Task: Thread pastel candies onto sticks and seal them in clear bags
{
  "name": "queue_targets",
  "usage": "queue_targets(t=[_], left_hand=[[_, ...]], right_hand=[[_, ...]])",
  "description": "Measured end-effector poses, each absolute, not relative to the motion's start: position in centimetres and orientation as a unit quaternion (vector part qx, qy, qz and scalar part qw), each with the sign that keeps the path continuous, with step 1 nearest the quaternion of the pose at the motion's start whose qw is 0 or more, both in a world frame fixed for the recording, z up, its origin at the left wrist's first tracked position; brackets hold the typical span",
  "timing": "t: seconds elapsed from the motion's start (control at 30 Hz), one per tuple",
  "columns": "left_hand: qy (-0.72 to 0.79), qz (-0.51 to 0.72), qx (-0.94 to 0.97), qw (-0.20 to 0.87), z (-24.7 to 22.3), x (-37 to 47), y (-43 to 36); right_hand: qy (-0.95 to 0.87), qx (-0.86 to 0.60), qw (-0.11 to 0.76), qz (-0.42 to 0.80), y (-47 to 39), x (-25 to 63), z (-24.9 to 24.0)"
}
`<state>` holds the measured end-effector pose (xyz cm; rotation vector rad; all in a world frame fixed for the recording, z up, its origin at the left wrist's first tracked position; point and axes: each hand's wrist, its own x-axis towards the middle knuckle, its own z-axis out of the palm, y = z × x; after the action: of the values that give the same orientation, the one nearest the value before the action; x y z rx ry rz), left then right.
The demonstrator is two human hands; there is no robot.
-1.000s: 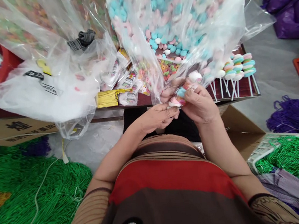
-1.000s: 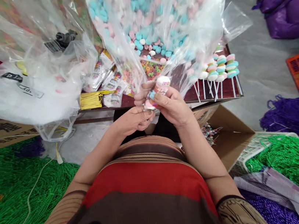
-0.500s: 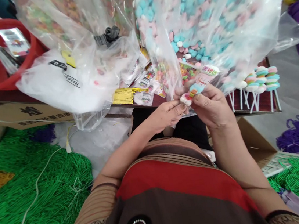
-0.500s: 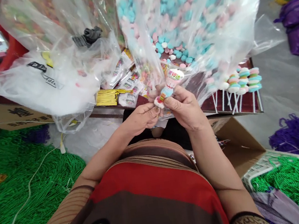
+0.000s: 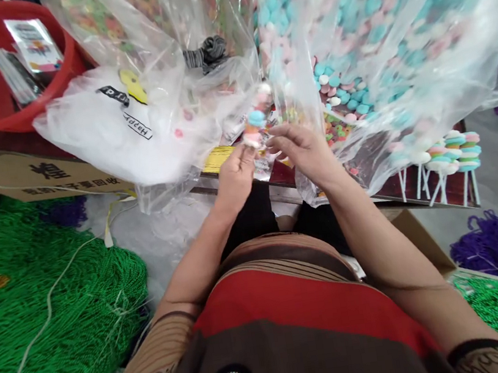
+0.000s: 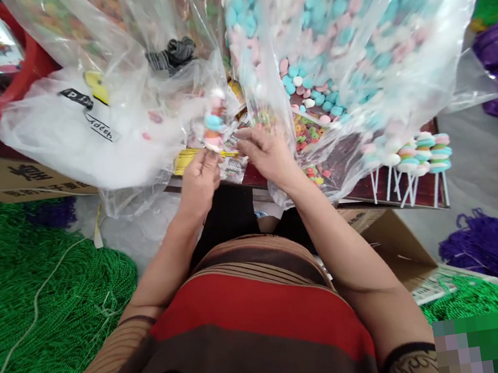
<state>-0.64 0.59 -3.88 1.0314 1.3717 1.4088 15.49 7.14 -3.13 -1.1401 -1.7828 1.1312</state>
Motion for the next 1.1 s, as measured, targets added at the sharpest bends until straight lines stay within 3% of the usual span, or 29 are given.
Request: queue_targets(t=[0.2,0.47,0.73,0.97,1.1], left_hand=[[0.514,0.631,0.231,0.533,-2.4,-2.3,1.8],[0.508,0.634,0.189,0.552,-2.9,-2.1,2.0],[0.508,0.628,0.193,0.557,-3.5,-1.8,1.8],[0.501,0.609,0.209,0.578,-3.2,-0.8,1.9],[0.488,0.557,0.231,0.631,-2.7,0.6,1.7]], right_hand=[[-0.834,-0.503,0.148,0.174,8.6,12.6,-5.2],[-0.835,-0.528,0.075,0.135,9.3,12.3,-5.1],[-0.816,-0.536,0.139,0.165,10.5,14.8,-4.7],[-0.691,-0.541,0.328,0.350,7.6,16.0,-2.1],[-0.712,-0.495,0.331,0.373,5.6,15.8,-0.9]])
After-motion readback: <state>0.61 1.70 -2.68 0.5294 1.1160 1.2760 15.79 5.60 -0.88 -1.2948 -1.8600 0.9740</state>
